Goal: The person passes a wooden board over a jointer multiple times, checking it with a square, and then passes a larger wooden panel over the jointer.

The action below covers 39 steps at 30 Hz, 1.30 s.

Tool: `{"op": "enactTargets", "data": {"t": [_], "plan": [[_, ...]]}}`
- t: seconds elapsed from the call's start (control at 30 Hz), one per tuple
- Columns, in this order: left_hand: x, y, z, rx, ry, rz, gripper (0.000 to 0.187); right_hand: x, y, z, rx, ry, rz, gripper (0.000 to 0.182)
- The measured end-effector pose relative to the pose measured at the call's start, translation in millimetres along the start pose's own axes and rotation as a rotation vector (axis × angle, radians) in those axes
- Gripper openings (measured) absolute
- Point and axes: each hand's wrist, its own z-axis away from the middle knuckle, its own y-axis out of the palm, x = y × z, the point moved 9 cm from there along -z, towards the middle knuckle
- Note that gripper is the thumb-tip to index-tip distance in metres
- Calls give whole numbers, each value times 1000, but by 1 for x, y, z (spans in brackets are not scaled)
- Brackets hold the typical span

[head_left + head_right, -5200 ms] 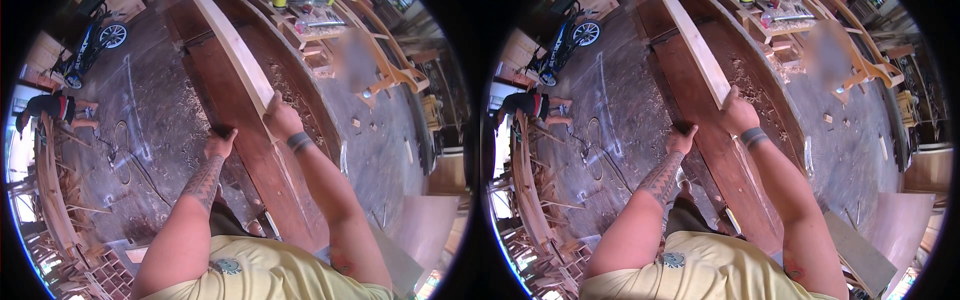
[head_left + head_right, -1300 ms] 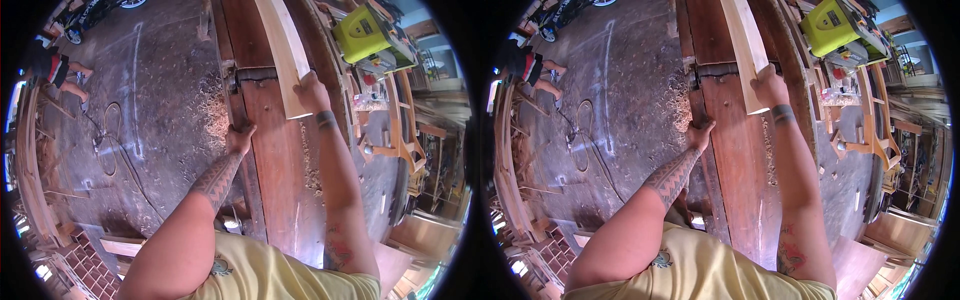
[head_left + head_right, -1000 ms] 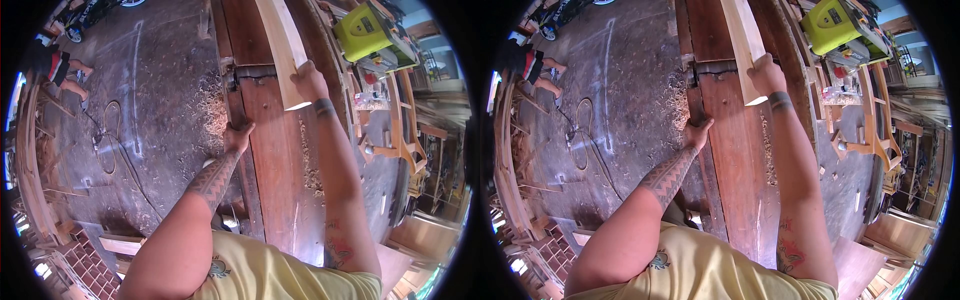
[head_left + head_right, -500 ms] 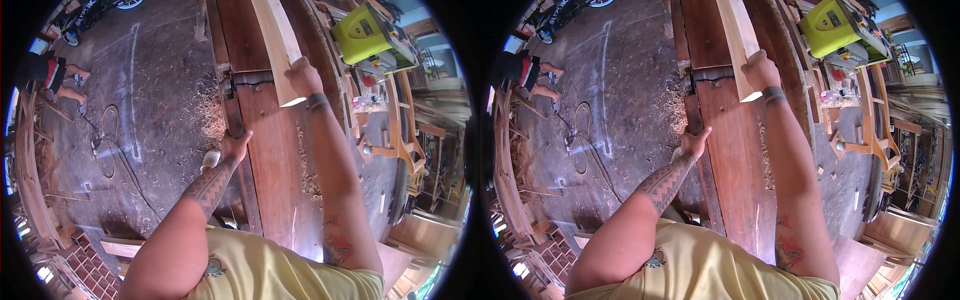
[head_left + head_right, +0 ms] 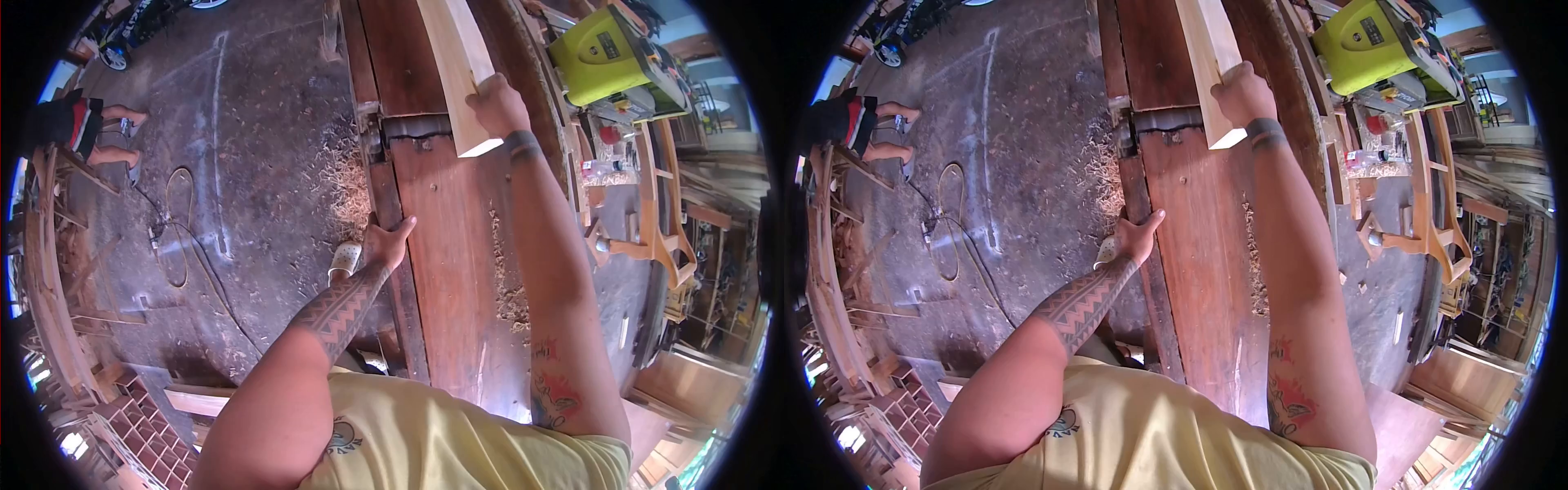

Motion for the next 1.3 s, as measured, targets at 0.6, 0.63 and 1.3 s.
{"op": "enactTargets", "data": {"t": [0.6,0.63,1.3], "plan": [[-15,-5,9,8,-20,7,66,-5,26,-72,-23,-238,168,61],[-14,-5,9,-4,-9,16,66,-1,26,-74,-19,-265,190,62],[-7,0,7,-3,41,97,76,41,13,-86,21,-348,396,26]]}}
